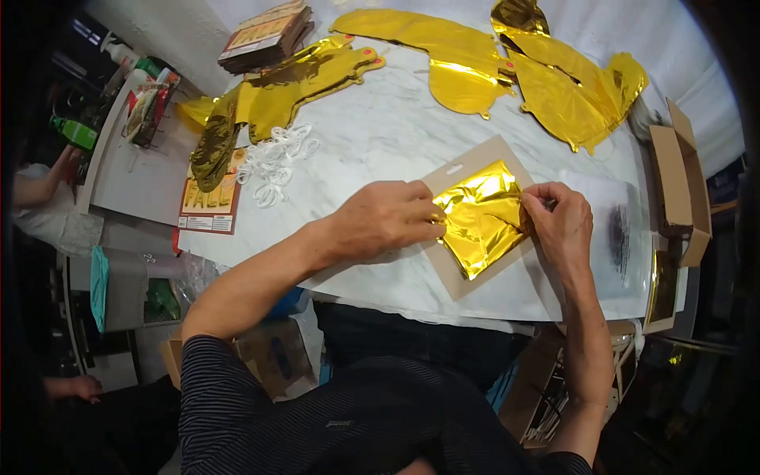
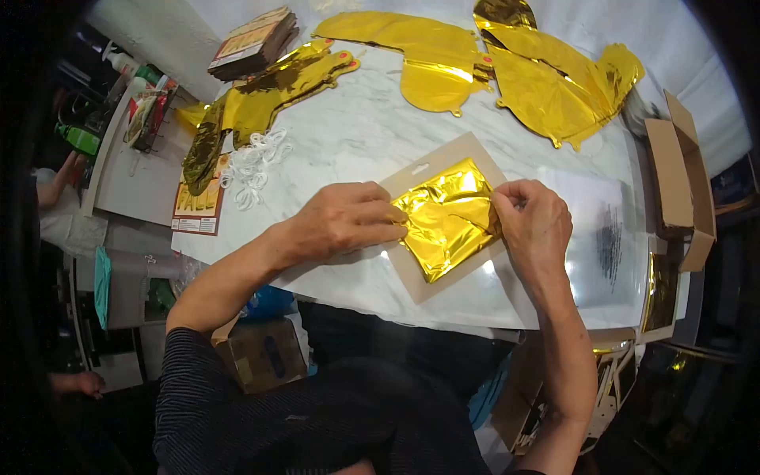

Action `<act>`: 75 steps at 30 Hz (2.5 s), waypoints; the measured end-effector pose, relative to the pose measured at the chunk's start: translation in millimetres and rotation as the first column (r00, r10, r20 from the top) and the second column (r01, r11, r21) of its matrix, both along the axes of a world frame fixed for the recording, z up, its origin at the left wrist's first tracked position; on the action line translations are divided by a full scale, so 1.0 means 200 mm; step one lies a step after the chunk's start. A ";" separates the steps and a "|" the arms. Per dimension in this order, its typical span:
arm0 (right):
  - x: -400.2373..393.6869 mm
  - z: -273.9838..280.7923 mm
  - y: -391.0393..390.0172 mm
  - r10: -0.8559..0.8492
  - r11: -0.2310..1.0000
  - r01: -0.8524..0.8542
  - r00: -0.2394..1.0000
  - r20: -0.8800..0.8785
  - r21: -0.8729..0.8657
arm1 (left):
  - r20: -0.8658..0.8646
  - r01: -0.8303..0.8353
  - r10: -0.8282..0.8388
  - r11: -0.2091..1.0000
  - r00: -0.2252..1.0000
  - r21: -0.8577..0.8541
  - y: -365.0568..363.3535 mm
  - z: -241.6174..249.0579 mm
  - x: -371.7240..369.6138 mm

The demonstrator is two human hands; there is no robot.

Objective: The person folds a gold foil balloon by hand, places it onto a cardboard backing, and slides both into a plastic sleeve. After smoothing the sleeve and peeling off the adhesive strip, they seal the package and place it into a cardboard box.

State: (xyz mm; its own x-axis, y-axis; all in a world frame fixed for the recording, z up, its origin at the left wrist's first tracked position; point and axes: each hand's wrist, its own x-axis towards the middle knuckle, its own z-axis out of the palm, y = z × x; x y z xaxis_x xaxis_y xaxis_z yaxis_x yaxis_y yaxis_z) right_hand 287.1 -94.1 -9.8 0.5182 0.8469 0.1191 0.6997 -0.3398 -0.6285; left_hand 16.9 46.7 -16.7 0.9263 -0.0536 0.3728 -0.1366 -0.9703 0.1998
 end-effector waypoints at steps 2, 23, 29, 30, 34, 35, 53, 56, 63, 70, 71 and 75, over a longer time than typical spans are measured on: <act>0.03 -0.03 -0.01 0.010 1.000 -0.010 1.000 0.012 0.013 | 0.027 0.016 -0.018 0.998 0.999 0.067 0.00 -0.01 0.03; 0.08 -0.08 0.03 0.093 0.996 -0.090 0.986 -0.136 0.026 | 0.040 -0.025 0.013 0.946 0.999 0.322 -0.07 0.04 0.04; 0.12 -0.14 0.03 0.079 0.996 -0.075 0.988 -0.132 0.038 | 0.241 -0.101 0.016 0.934 0.970 0.343 -0.07 -0.04 0.06; 0.10 -0.12 0.03 0.104 0.993 -0.095 0.985 -0.136 0.074 | 0.206 -0.111 0.044 0.939 0.978 0.325 -0.07 -0.07 0.05; 0.03 -0.06 0.00 0.036 0.999 -0.035 0.997 -0.070 0.017 | 0.169 -0.119 0.082 0.968 0.982 0.222 -0.11 -0.13 0.04; 0.03 -0.06 0.01 0.027 0.998 -0.025 0.999 -0.020 0.063 | 0.124 -0.113 0.085 0.963 0.989 0.246 -0.09 -0.10 0.03; 0.00 0.01 0.00 0.007 1.000 -0.006 1.000 0.022 -0.011 | -0.039 -0.162 0.167 0.981 0.985 0.110 -0.21 0.05 -0.04; 0.02 0.01 0.02 0.034 0.999 -0.033 0.999 0.022 -0.018 | -0.055 -0.185 0.179 0.973 0.982 -0.140 -0.19 0.02 -0.04; 0.05 0.02 0.05 0.090 0.995 -0.090 0.996 -0.002 -0.049 | -0.047 -0.183 0.178 0.964 0.983 -0.191 -0.10 -0.01 0.02; 0.05 0.02 0.05 0.101 0.994 -0.102 0.995 -0.025 -0.044 | -0.010 -0.156 0.156 0.984 0.988 -0.090 -0.09 0.03 0.03; 0.06 0.02 0.05 0.109 0.993 -0.110 0.994 -0.027 -0.032 | -0.056 -0.156 0.151 0.980 0.987 -0.121 -0.09 0.02 0.02; 0.07 -0.01 0.05 0.124 0.992 -0.125 0.991 -0.045 -0.021 | -0.084 -0.097 0.087 0.988 0.993 -0.117 -0.08 0.03 0.02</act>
State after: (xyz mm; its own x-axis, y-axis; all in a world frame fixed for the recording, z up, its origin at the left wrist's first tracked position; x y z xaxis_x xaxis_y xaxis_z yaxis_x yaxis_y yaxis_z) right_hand 301.7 -84.2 -11.2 0.4128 0.9075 0.0774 0.7094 -0.2670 -0.6523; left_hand 20.9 30.8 -10.1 0.9520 0.0744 0.2970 -0.0268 -0.9460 0.3231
